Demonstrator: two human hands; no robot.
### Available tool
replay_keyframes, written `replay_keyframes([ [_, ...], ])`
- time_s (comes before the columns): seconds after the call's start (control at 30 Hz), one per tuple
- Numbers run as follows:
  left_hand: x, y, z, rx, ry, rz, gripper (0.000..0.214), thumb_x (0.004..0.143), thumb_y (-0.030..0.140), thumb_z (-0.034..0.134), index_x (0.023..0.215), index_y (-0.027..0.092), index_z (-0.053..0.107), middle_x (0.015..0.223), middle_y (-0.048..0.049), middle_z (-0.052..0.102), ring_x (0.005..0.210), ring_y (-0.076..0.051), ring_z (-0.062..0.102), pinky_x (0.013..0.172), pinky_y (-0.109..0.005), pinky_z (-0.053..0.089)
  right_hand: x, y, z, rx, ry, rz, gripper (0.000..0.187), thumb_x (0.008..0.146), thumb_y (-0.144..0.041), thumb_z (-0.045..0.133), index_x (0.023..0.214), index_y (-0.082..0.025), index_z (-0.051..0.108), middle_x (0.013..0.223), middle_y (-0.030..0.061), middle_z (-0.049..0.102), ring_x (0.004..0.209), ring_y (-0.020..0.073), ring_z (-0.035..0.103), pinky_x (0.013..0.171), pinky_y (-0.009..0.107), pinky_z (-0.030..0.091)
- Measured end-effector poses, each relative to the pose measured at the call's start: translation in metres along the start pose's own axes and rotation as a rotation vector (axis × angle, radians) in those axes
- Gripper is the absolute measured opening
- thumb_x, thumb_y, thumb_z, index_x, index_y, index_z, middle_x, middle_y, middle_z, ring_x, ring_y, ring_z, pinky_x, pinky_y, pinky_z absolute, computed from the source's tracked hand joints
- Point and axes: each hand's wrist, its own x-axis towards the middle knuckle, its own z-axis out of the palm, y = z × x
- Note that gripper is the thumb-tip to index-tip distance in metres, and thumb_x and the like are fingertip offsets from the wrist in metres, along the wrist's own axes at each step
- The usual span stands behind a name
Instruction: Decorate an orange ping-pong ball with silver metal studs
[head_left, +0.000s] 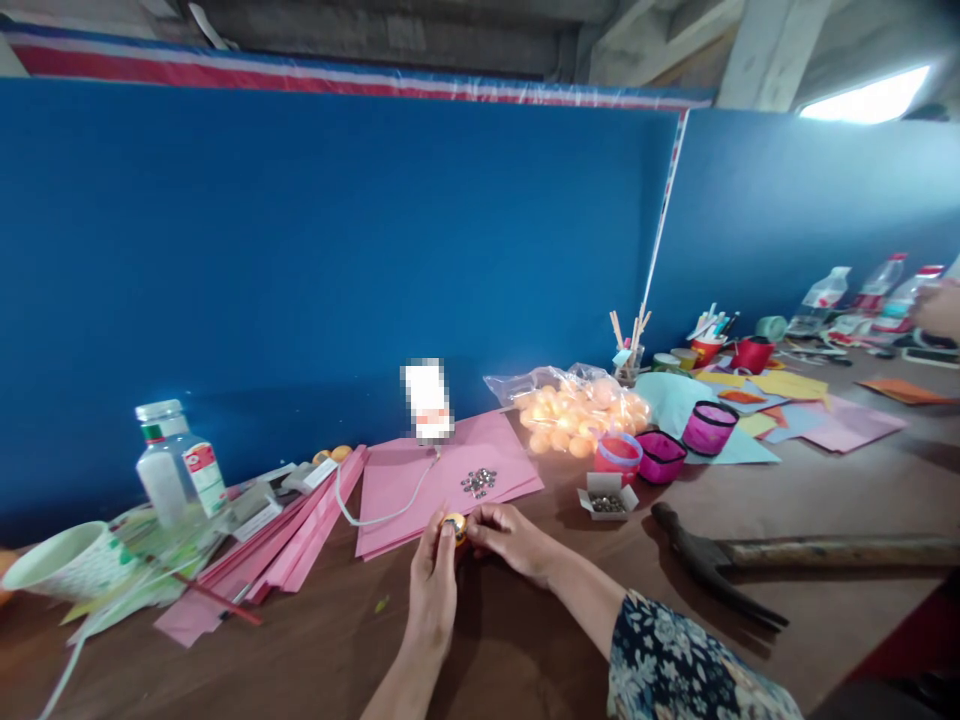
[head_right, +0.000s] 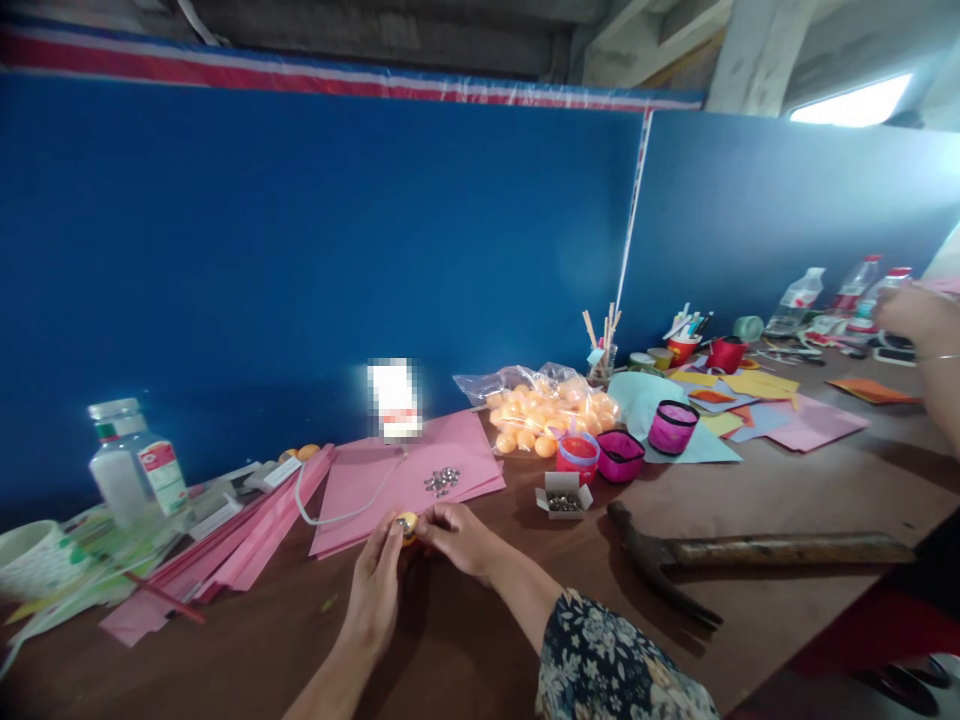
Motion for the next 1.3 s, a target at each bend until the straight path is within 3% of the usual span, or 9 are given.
replay_keyframes([
  [1.3, 0.0015, -0.002, -0.0004, -0.023, -0.002, 0.006, 0.042, 0.077, 0.036, 0.049, 0.114, 0.016, 0.051, 0.127, -0.0079, 0.048, 0.12, -0.02, 0.038, 0.099, -0.03, 0.031, 0.0003, 0.0006, 0.001, -0.014, -0.005, -0.006, 0.033, 0.071, -0.045, 0.058, 0.072, -0.013, 0.053, 0.07, 0.0005, 0.054, 0.063, 0.0093, 0.048, 0.063, 0.023, 0.039],
])
